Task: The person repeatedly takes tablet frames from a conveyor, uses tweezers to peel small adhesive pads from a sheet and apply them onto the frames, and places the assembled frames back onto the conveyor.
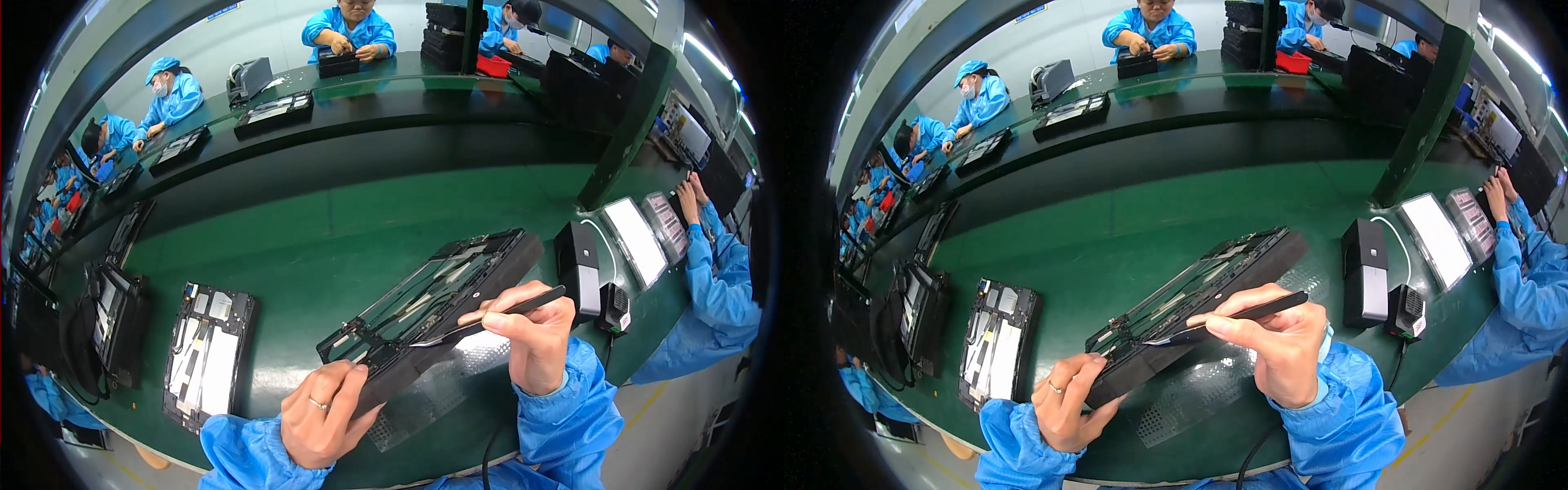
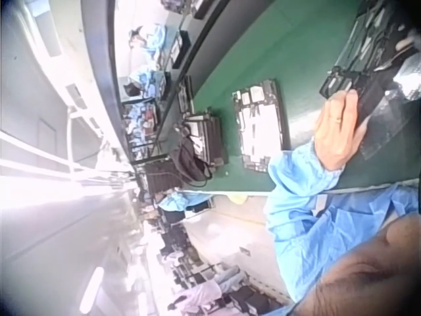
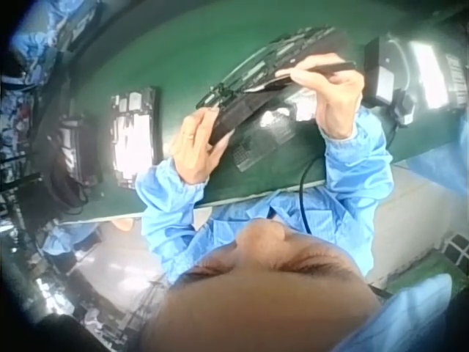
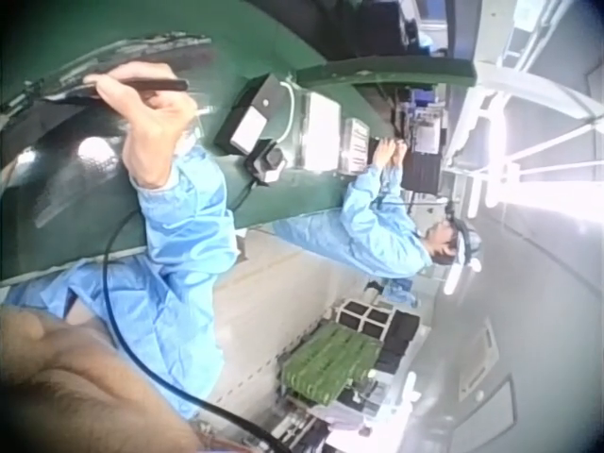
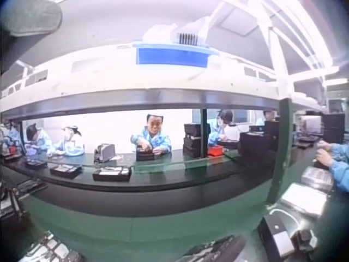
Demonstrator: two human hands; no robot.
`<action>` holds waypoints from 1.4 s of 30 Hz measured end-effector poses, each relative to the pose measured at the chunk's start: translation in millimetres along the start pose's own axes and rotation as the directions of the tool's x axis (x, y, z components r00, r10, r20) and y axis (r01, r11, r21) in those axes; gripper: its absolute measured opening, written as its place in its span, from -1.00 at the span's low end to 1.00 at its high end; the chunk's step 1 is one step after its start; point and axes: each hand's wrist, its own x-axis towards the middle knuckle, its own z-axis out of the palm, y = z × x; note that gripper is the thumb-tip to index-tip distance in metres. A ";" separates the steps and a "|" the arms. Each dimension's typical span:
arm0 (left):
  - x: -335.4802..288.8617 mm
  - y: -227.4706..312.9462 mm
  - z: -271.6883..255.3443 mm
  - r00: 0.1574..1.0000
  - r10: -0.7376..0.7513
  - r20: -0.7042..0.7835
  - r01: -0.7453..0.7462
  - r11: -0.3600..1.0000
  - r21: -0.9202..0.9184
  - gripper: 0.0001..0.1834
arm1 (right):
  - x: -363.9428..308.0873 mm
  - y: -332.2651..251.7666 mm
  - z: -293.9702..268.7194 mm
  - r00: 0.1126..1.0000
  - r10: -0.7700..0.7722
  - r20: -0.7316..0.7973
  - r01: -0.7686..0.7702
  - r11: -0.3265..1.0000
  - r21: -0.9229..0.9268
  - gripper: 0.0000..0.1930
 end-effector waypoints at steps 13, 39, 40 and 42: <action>2.2 2.9 0.5 1.000 -0.009 -0.028 0.009 1.000 0.008 -0.45 | -0.4 -0.6 1.3 1.000 0.001 -0.002 -0.001 0.999 0.036 -0.93; 56.9 -33.6 -25.8 0.960 0.277 0.038 -0.272 0.890 0.366 -0.49 | -32.9 -9.1 -45.3 0.901 -0.331 0.282 0.432 0.752 -0.497 -0.80; 63.9 -48.9 -23.7 0.965 0.262 0.029 -0.246 0.858 0.450 -0.50 | -35.0 4.2 -46.4 0.900 -0.340 0.273 0.434 0.764 -0.478 -0.81; 83.3 -86.8 -5.3 0.967 0.252 0.028 -0.221 0.781 0.584 -0.52 | -40.0 19.1 -49.8 0.925 -0.292 0.244 0.378 0.782 -0.496 -0.81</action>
